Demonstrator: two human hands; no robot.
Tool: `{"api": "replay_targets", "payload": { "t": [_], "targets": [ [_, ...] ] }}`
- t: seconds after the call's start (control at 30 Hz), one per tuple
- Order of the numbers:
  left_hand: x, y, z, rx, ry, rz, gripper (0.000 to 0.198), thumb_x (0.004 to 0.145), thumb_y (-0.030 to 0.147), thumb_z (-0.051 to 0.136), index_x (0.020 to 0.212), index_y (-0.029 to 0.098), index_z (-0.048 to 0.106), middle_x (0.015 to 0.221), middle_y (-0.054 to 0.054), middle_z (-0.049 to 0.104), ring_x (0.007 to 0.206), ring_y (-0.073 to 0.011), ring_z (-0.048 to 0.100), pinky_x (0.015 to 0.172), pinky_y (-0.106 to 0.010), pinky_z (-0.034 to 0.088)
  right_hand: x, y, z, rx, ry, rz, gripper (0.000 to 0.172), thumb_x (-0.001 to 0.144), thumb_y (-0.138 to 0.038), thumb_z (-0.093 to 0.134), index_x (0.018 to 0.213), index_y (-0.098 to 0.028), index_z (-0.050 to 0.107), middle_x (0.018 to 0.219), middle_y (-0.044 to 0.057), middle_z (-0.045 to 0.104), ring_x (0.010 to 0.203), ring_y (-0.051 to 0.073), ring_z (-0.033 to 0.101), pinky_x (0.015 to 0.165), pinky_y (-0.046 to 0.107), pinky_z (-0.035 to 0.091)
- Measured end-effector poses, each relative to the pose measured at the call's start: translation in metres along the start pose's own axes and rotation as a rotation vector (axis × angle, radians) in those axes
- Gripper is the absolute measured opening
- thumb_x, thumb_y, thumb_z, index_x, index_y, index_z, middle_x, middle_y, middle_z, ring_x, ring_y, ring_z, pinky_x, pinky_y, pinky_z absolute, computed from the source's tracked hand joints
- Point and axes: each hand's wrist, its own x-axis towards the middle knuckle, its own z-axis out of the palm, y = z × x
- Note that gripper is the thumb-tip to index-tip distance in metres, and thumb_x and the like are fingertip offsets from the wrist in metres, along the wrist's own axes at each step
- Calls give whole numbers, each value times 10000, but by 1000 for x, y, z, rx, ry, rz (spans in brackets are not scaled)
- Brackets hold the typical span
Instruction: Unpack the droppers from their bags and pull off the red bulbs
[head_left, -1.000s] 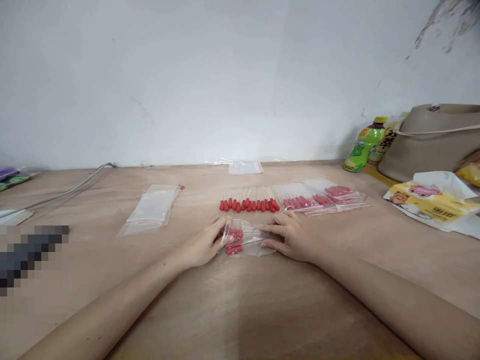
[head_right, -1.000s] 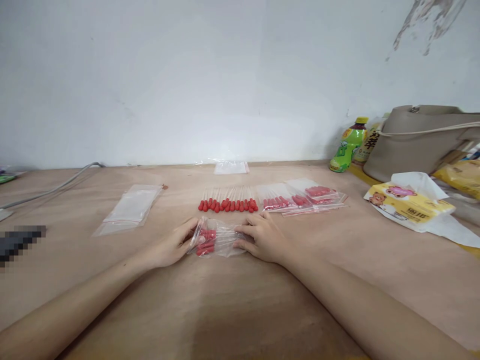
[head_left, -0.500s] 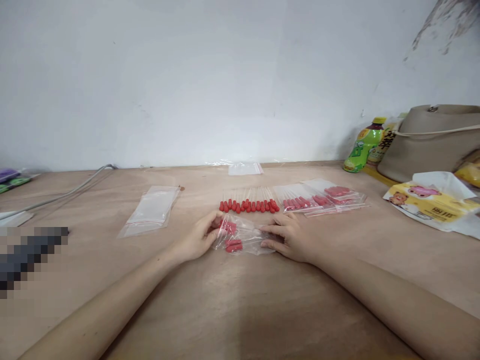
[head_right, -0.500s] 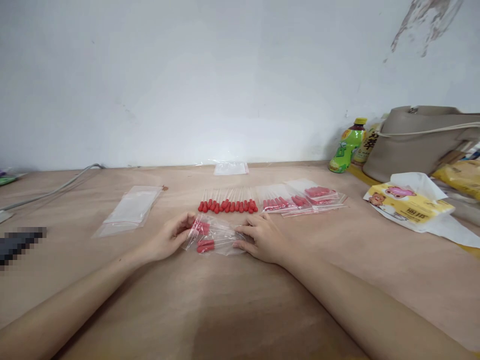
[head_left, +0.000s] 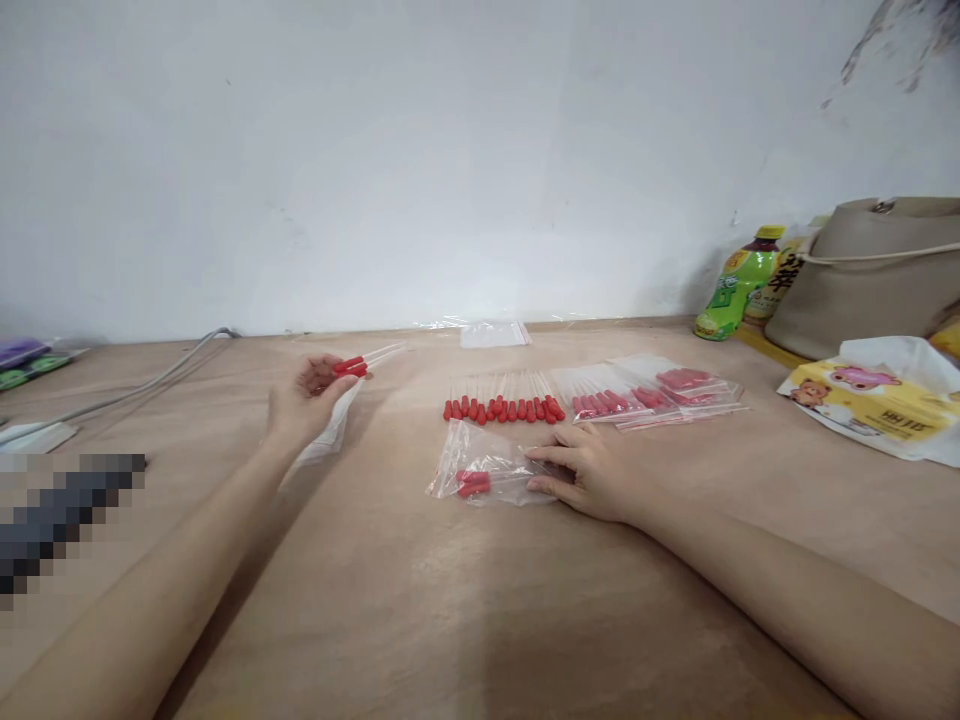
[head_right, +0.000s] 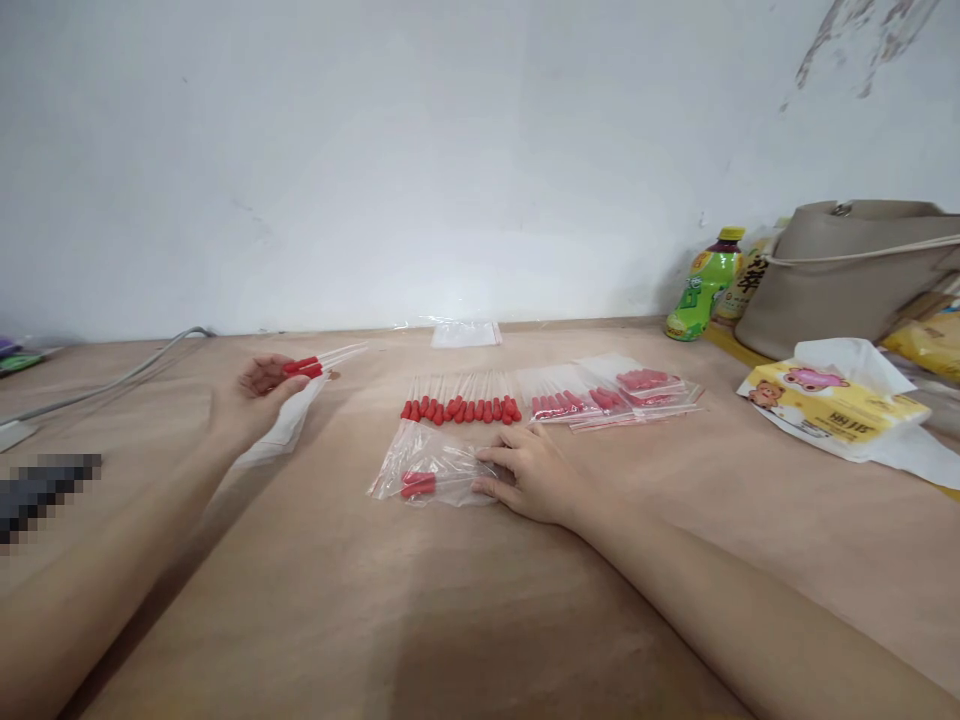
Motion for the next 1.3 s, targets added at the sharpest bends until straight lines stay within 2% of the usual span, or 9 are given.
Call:
{"api": "replay_targets", "payload": {
  "t": [0.1, 0.27, 0.4, 0.7, 0.8, 0.97, 1.13, 1.2, 1.3],
  "targets": [
    [-16, -3, 22, 321, -56, 223, 232, 785, 341, 543, 980, 224, 588, 981, -40, 635, 895, -191, 600, 848, -336, 459, 0, 0, 0, 1, 3, -6, 324, 819, -442, 526, 1059, -244, 615, 908, 61, 603, 820, 170, 537, 737, 324, 357],
    [-36, -4, 46, 568, -339, 521, 295, 864, 242, 401, 1086, 248, 595, 1068, -81, 612, 1012, -230, 549, 899, -375, 400, 1, 0, 0, 25, 5, -15, 316, 822, -432, 525, 1049, -232, 618, 901, 65, 604, 817, 171, 536, 737, 326, 352],
    [-38, 4, 50, 568, -501, 556, 313, 858, 226, 383, 1082, 253, 599, 1095, -90, 592, 1012, -233, 539, 877, -380, 416, 1, 1, 0, 33, 7, -30, 302, 823, -427, 528, 1026, -226, 626, 889, 61, 600, 817, 162, 535, 733, 313, 346],
    [-36, 7, 50, 591, -640, 529, 387, 867, 221, 348, 1195, 351, 507, 1200, -9, 525, 1087, -190, 490, 931, -331, 397, 2, -2, -5, -2, -6, -23, 298, 812, -437, 541, 1009, -233, 633, 869, 45, 606, 784, 152, 534, 702, 298, 330],
    [-39, 10, 53, 541, -595, 491, 370, 865, 288, 411, 1226, 338, 477, 1231, -22, 498, 1091, -202, 493, 945, -331, 386, 3, -2, -6, 3, -11, -19, 296, 812, -430, 543, 1006, -226, 635, 880, 50, 610, 794, 161, 534, 701, 302, 332],
    [-44, 13, 58, 404, -357, 343, 443, 782, 407, 557, 1179, 218, 503, 1132, -77, 518, 978, -211, 553, 851, -326, 464, 2, 0, -4, 35, -18, -34, 280, 820, -418, 535, 999, -231, 640, 894, 57, 611, 810, 167, 537, 710, 311, 348],
    [-63, 20, 51, 351, -152, 362, 218, 804, 341, 534, 924, 173, 606, 915, -67, 578, 795, -170, 570, 784, -319, 475, 2, 5, -2, 148, -33, -46, 289, 814, -395, 547, 1022, -216, 637, 906, 67, 597, 820, 167, 534, 717, 302, 397],
    [-78, 28, 48, 299, -246, 450, 155, 806, 294, 534, 827, 176, 633, 810, -61, 600, 774, -166, 570, 764, -297, 475, 2, 7, 1, 186, -29, -34, 300, 806, -392, 558, 1034, -213, 635, 913, 67, 594, 831, 166, 533, 734, 300, 410],
    [-97, 39, 47, 192, -504, 535, 161, 814, 243, 532, 886, 189, 666, 883, -76, 638, 822, -161, 598, 756, -267, 491, 1, 10, 5, 218, -15, -30, 292, 796, -382, 577, 1025, -214, 644, 899, 63, 594, 823, 158, 533, 732, 289, 417]
  ]
}}
